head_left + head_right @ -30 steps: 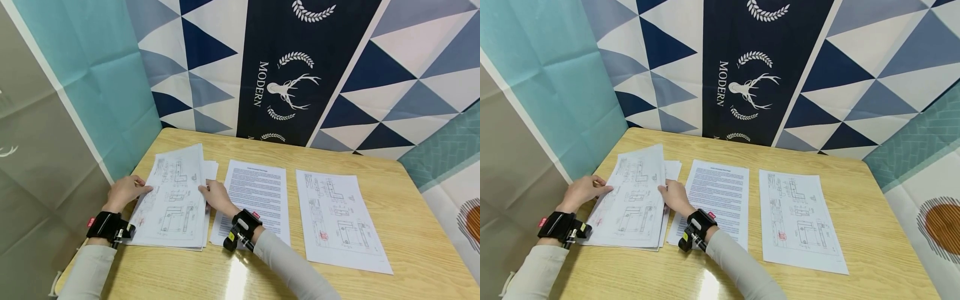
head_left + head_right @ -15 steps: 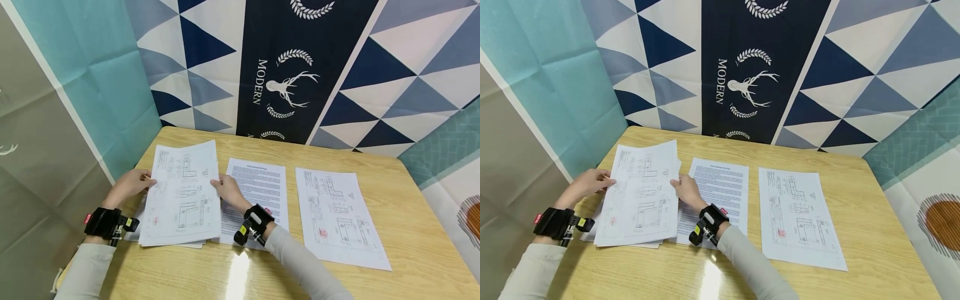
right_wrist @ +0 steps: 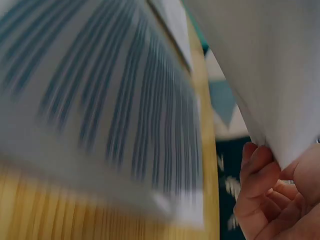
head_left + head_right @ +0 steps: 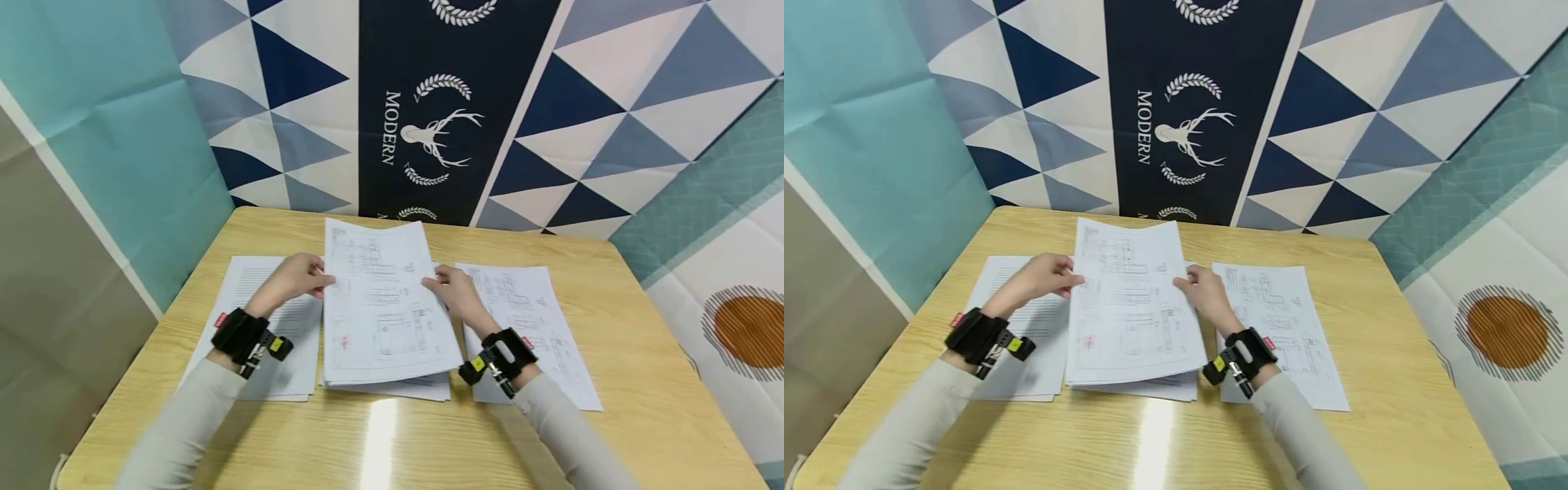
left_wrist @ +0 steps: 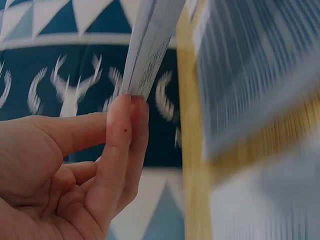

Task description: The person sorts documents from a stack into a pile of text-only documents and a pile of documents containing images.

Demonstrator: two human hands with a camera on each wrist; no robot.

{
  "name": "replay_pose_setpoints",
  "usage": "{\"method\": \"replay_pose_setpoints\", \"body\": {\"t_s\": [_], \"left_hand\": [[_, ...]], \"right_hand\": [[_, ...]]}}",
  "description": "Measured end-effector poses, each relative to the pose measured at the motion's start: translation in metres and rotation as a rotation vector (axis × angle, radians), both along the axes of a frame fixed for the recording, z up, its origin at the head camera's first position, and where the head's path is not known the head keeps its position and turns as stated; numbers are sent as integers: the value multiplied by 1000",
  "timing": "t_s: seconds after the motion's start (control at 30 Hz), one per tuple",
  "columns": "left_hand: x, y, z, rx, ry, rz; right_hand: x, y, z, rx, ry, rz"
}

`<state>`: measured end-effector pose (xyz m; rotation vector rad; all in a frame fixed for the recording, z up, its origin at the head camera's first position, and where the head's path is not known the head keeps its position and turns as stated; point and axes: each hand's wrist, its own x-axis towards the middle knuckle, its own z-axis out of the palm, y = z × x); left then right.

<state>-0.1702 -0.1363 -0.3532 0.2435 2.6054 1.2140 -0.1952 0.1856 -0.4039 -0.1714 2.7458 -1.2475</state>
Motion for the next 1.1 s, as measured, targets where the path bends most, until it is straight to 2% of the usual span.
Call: {"method": "replay_pose_setpoints", "body": {"t_s": [0.1, 0.3, 0.43, 0.6, 0.8, 1.1], "left_hand": [[-9, 42, -2, 3, -1, -53], [-23, 105, -13, 0, 2, -137], [-27, 147, -22, -31, 3, -152], [-27, 196, -32, -28, 22, -166], [-26, 225, -45, 4, 26, -185], [-28, 248, -61, 13, 33, -187]], "right_hand": [[8, 44, 2, 67, -7, -62], [18, 103, 2, 201, -3, -144], [25, 137, 1, 271, -1, -174], [34, 179, -2, 353, -13, -221], [37, 204, -6, 388, -51, -243], [33, 223, -14, 426, -93, -254]]}}
